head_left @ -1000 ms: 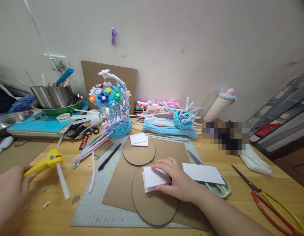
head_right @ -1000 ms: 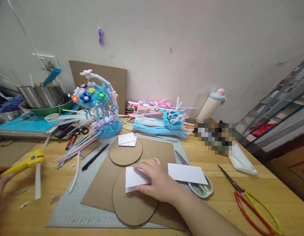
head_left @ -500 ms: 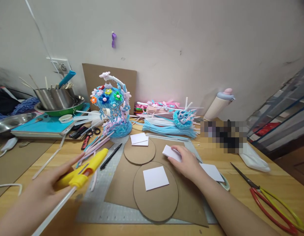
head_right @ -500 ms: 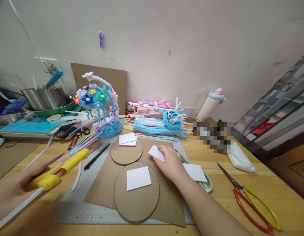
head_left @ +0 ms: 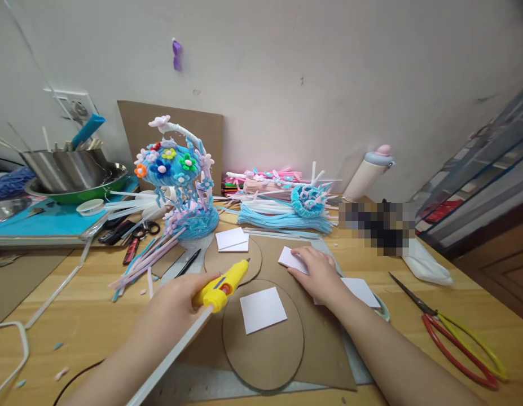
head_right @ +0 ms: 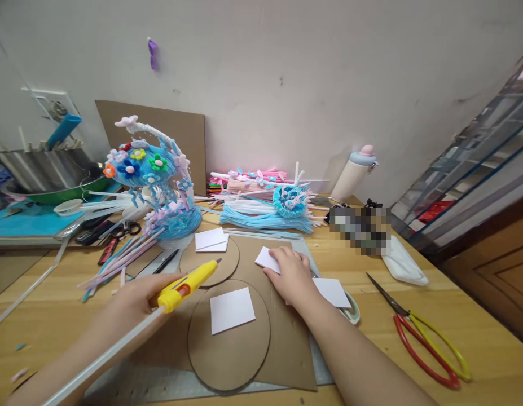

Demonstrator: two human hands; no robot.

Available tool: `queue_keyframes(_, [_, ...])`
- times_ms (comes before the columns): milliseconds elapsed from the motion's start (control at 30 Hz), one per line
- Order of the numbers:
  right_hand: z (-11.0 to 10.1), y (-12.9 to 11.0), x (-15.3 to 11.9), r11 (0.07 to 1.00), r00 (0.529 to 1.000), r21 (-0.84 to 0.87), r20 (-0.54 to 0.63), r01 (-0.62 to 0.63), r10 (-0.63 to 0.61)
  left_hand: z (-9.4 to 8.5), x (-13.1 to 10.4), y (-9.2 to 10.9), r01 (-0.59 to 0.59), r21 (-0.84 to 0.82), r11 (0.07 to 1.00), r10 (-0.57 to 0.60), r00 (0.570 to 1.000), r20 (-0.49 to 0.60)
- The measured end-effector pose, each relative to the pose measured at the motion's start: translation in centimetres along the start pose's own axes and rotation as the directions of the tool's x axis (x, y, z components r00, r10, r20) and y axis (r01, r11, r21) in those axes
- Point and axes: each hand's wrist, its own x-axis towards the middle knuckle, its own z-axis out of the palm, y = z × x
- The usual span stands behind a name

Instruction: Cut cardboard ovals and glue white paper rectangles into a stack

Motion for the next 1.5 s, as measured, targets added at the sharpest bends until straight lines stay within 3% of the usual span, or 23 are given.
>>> queue_keyframes(200, [-0.6,0.3,0.5,0.957,0.999,0.288,-0.020,-0.041,0.049,1.0,-0.4,-0.4,0.059,-0.172,0.983,-0.029,0.985,0.172])
queue_keyframes(333, [-1.8,0.1,0.6,0.832,0.988,0.551,-0.086,-0.063,0.132,1.4,-0.2,-1.0,-0.023,-0.196,0.980,0.045,0.993,0.109])
queue_keyframes(433, [-3.1,-0.9,0.0,0.667,0.988,0.743,-0.046,-0.064,0.145,1.9,-0.2,-1.0,-0.065,-0.325,0.944,0.062,0.998,-0.018])
queue_keyframes(500, [-3.8,-1.9,-0.6,0.530,0.994,0.841,0.074,-0.108,0.086,2.2,-0.5,-1.0,-0.017,-0.435,0.900,0.000,0.999,-0.039])
queue_keyframes(600, [-4.0,-2.9,-1.4,0.151,0.954,0.945,0.298,-0.291,-0.027,2.6,-1.0,-1.1,0.112,-0.512,0.852,-0.128,0.992,0.003])
queue_keyframes(633, [-3.9,-3.0,-1.5,0.060,0.941,0.942,0.334,-0.331,-0.048,2.6,-1.2,-1.2,0.120,-0.511,0.851,-0.137,0.991,0.005])
queue_keyframes(667, [-3.7,-3.1,-1.6,0.043,0.940,0.940,0.339,-0.338,-0.045,2.7,-1.3,-1.3,0.100,-0.497,0.862,-0.113,0.994,0.005])
queue_keyframes(833, [-2.4,-2.4,-1.2,0.455,0.983,0.871,0.167,-0.185,0.079,3.2,-1.7,-1.2,-0.138,-0.394,0.909,0.162,0.986,0.029])
queue_keyframes(933, [-1.5,-1.1,-0.4,0.635,0.989,0.761,0.051,-0.131,0.142,3.7,-1.9,-1.0,-0.161,-0.370,0.915,0.193,0.980,0.049])
queue_keyframes(1033, [-0.9,-0.1,0.3,0.802,0.991,0.594,-0.057,-0.066,0.124,4.0,-2.0,-1.1,-0.132,-0.364,0.922,0.161,0.986,0.050])
queue_keyframes(1200, [-2.0,-2.4,-1.3,0.898,0.996,0.438,-0.093,0.044,-0.003,3.9,-1.4,-0.7,-0.070,-0.337,0.939,0.077,0.997,0.009])
queue_keyframes(1333, [-3.0,-5.5,-3.8,0.882,0.970,0.439,0.079,0.172,-0.229,3.8,-0.8,0.9,-0.108,-0.346,0.932,0.077,0.992,-0.100])
queue_keyframes(1500, [-2.8,-4.7,-3.5,0.929,0.970,0.311,0.066,0.201,-0.232,3.5,-0.5,1.7,-0.136,-0.359,0.923,0.108,0.989,-0.099])
